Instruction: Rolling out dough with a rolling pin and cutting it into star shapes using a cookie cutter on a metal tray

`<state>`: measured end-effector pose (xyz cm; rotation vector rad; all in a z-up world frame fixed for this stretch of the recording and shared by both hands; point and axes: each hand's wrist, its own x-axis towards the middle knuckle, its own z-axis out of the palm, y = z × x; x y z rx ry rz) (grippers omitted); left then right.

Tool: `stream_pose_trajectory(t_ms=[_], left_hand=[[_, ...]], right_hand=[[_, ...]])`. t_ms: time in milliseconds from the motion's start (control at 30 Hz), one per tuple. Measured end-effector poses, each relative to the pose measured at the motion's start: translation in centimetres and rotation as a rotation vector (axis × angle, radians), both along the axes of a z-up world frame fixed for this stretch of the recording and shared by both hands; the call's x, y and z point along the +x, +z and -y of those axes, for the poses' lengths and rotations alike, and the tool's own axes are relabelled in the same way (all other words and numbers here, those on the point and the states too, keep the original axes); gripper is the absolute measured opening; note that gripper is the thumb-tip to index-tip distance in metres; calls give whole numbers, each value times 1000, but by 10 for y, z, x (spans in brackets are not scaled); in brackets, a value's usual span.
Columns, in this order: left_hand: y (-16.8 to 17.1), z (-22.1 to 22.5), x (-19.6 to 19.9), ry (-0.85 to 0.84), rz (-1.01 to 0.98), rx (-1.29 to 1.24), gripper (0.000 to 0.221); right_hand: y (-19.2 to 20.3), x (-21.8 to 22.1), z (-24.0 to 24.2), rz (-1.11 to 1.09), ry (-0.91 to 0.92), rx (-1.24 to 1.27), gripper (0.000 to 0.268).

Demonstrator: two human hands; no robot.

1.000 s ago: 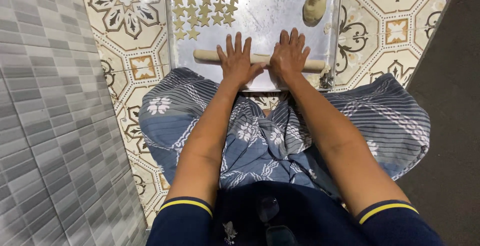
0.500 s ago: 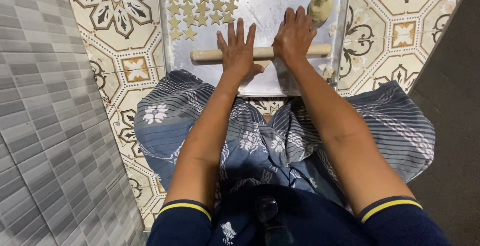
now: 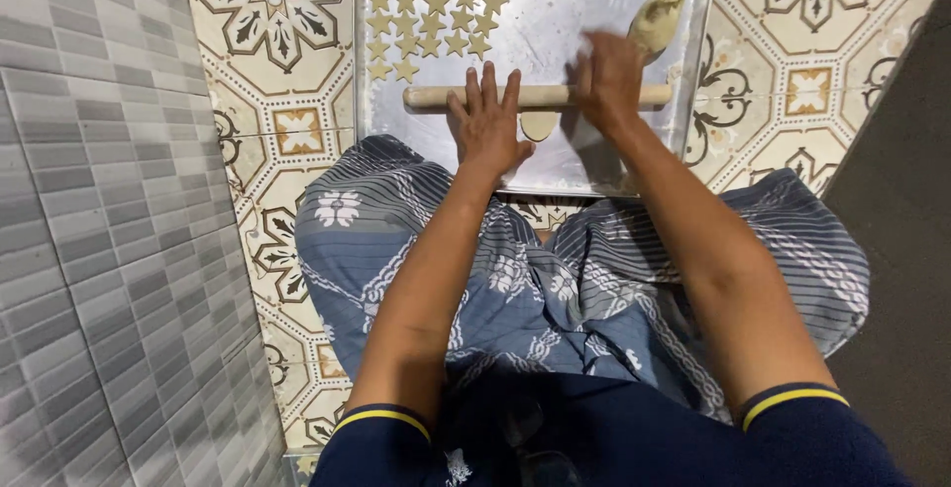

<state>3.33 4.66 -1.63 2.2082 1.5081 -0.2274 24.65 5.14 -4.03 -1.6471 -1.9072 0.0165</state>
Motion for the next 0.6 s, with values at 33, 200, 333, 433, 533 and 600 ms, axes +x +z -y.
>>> stream_pose_trajectory(t_ms=[33,200,333,433,533,600], left_hand=[[6,6,0,-1,5,9,120],[12,33,-5,217,350,166,82],[-34,52,-23,416,495,241,31],[-3,55,-24,433,753,503,18],[-1,51,-21,403,774,521,19],[-11,44,-17,254,573,278,26]], right_hand=[[-13,6,11,5,-1,9,23],[-58,23,45,332,36,-225,48],[-56,21,48,328,101,-53,35],[-77,25,64,320,158,-95,41],[-65,5,89,323,214,-395,75],[-50,-10,101,266,178,-461,55]])
